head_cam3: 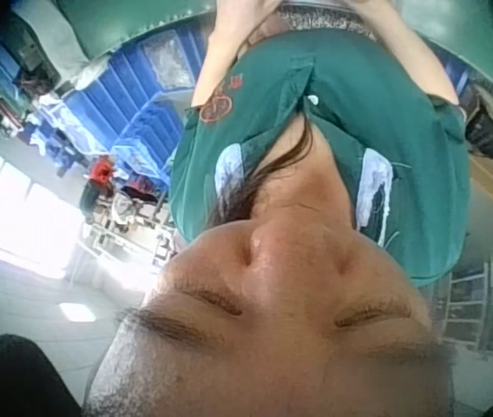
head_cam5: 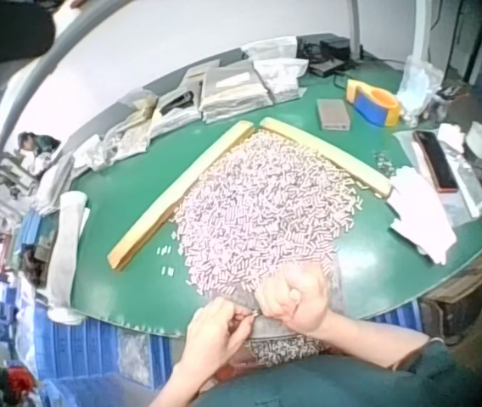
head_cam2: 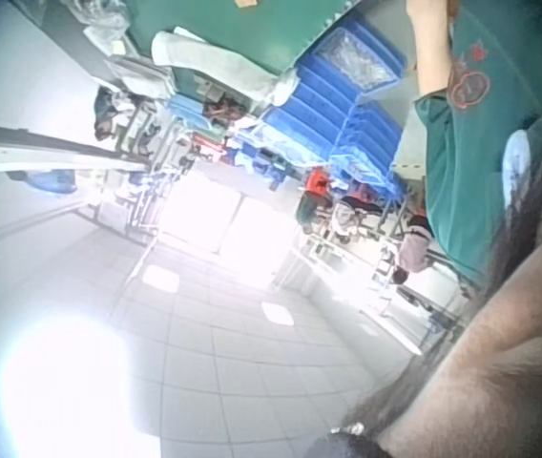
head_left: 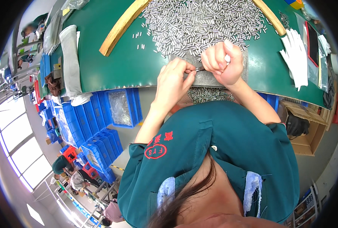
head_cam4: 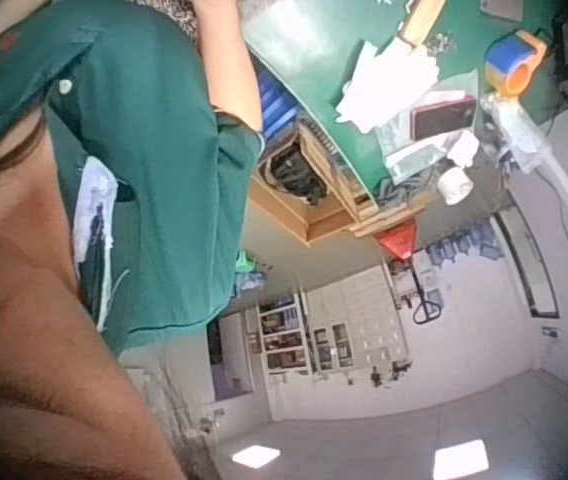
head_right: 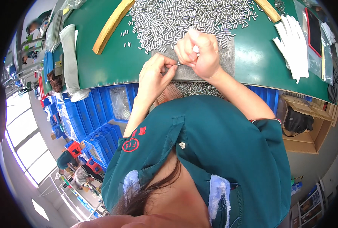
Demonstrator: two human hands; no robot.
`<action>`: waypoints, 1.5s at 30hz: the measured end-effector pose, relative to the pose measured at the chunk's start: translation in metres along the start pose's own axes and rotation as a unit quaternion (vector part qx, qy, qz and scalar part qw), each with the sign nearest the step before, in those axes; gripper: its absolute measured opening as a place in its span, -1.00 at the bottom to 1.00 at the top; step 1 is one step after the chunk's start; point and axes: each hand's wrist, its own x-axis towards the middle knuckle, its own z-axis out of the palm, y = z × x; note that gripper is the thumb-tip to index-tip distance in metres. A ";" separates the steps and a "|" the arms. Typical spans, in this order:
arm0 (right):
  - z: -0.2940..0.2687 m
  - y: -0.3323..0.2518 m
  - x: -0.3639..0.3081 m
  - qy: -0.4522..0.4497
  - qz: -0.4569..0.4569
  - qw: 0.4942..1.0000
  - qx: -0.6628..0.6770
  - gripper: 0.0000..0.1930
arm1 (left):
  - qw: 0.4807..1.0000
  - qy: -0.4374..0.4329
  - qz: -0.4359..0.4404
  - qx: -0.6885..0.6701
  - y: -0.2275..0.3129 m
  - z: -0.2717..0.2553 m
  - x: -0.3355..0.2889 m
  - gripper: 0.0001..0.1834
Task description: Sorting and inspecting small metal pins at a factory workbench.
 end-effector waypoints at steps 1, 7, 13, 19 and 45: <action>0.003 -0.001 0.001 -0.028 -0.011 0.997 -0.064 -0.52 | 1.000 0.001 0.003 0.002 0.000 -0.001 0.000 -0.88; 0.008 0.001 -0.002 -0.047 -0.018 0.988 -0.146 -0.54 | 1.000 0.003 0.008 -0.001 0.003 -0.001 0.000 -0.88; 0.006 0.003 -0.002 -0.053 -0.025 0.988 -0.146 -0.57 | 0.999 0.015 0.028 0.003 0.003 0.001 0.000 -0.89; 0.004 -0.001 0.003 0.014 0.024 0.998 -0.059 -0.52 | 0.997 -0.003 0.037 0.073 0.011 -0.007 -0.006 -0.90; -0.002 -0.003 0.004 0.040 0.017 0.999 -0.012 -0.52 | 0.591 -0.323 0.263 -0.691 0.096 -0.114 -0.029 -0.52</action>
